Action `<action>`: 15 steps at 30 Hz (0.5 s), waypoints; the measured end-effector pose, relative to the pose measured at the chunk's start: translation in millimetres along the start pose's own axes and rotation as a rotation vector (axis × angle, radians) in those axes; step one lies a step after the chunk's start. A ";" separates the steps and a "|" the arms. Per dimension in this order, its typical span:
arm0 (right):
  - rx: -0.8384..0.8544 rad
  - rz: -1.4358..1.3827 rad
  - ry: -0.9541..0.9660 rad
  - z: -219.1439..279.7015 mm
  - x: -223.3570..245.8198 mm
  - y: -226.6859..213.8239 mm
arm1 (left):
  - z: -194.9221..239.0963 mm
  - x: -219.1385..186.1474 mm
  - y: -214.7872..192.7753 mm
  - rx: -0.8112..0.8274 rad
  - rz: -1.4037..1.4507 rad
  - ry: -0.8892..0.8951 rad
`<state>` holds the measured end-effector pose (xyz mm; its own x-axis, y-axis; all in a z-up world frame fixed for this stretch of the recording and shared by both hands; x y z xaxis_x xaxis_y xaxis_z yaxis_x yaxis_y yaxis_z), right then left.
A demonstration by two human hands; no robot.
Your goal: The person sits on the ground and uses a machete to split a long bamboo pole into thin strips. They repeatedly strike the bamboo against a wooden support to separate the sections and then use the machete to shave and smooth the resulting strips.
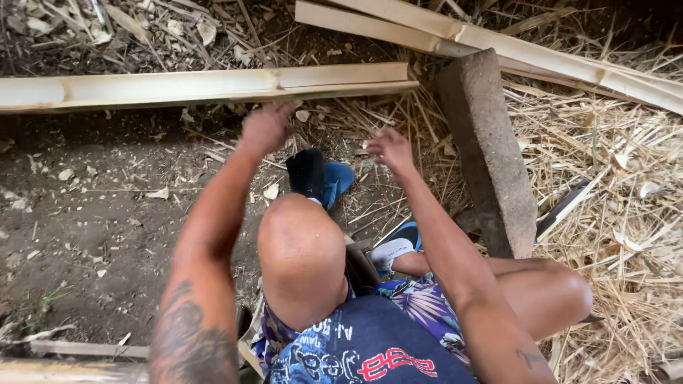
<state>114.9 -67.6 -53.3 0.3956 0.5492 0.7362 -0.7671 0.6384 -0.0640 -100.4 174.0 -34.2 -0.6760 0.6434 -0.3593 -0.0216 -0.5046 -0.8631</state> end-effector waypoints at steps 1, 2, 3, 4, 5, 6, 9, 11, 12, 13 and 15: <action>-0.061 -0.005 0.014 7.7 -4.3 -26.2 | -7.8 -17.6 10.5 -0.076 -0.139 0.099; -0.081 0.007 0.022 16.1 -8.9 -45.9 | -12.6 -24.9 17.6 -0.139 -0.241 0.152; -0.101 0.019 0.030 24.0 -14.1 -61.7 | -15.7 -22.2 25.2 -0.139 -0.278 0.121; -0.106 0.002 0.017 31.1 -18.9 -70.9 | -18.9 -19.0 30.6 -0.110 -0.292 0.068; -0.110 -0.014 0.004 37.1 -22.4 -77.4 | -19.6 -16.6 31.8 -0.073 -0.288 0.026; -0.121 -0.028 -0.014 39.9 -19.7 -86.2 | -22.3 -19.2 29.4 -0.041 -0.280 -0.009; -0.099 0.002 -0.038 53.9 -20.8 -90.9 | -38.7 -24.1 30.3 0.101 -0.408 -0.013; -0.067 0.091 -0.025 60.5 -26.6 -83.7 | -40.3 -19.2 48.2 0.158 -0.452 -0.009; -0.049 0.130 -0.031 58.0 -23.6 -75.8 | -43.4 -16.0 55.0 0.153 -0.437 -0.010; -0.038 0.134 -0.004 54.8 -23.0 -68.9 | -47.3 -11.7 62.8 0.148 -0.423 -0.011; -0.018 0.149 0.063 53.4 -27.1 -62.8 | -58.3 -7.9 79.8 0.108 -0.429 0.014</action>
<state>125.4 -151.4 -33.2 0.3092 0.6706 0.6743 -0.8108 0.5564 -0.1815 -53.8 162.3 -120.9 -0.5790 0.8152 0.0181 -0.3758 -0.2471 -0.8931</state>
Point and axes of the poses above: each hand's wrist, its own z-axis away from the middle knuckle, its own y-axis out of the palm, x = y × z, the point moved 10 cm from there along -z, towards the middle knuckle, and after that the axes turned 10 degrees about -z, right-handed, at the moved point
